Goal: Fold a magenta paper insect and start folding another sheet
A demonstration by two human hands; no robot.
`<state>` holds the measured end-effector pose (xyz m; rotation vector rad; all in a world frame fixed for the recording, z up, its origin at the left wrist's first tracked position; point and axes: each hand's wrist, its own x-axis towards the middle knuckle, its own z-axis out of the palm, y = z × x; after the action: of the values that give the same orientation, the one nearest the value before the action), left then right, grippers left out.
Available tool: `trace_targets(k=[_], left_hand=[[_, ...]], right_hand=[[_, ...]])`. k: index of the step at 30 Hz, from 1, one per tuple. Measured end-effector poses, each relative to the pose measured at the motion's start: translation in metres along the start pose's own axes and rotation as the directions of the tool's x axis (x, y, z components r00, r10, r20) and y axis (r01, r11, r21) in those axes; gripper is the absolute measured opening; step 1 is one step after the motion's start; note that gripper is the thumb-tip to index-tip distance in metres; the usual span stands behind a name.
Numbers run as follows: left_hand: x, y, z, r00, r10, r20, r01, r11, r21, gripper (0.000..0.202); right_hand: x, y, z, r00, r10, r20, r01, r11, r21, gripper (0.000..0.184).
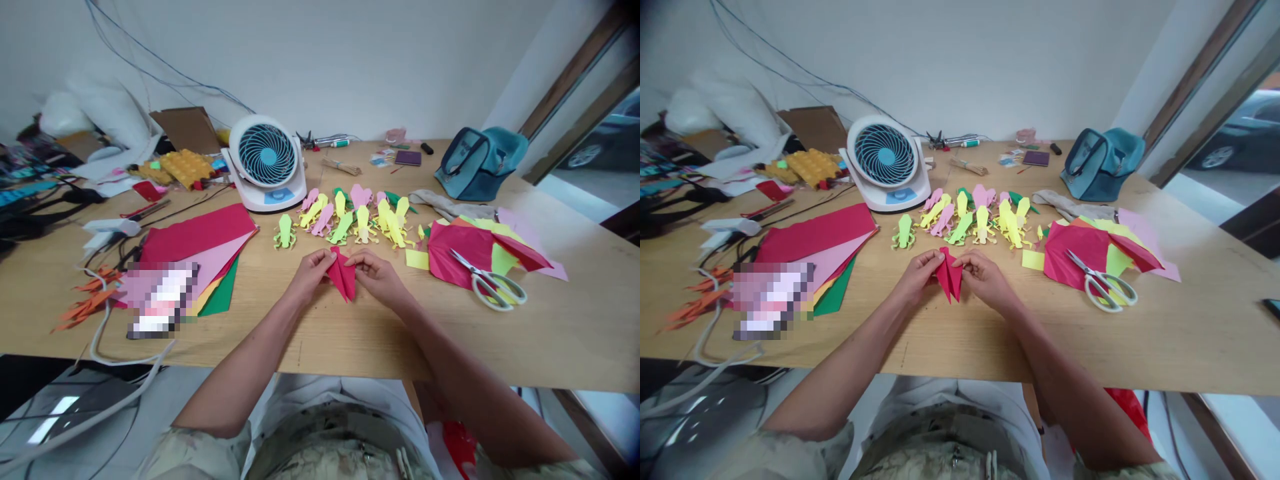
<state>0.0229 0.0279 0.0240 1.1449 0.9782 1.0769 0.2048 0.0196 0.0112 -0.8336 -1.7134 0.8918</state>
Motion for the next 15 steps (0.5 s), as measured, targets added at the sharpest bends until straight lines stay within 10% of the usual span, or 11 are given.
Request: trace_targets(k=[15], left_hand=[[0.0044,-0.0033,0.0023,0.985,0.168,-0.043,-0.166,0.985,0.042,0.043]], right_hand=[[0.0006,-0.0052,0.003,0.93,0.359,0.072,-0.366,0.921,0.136,0.043]])
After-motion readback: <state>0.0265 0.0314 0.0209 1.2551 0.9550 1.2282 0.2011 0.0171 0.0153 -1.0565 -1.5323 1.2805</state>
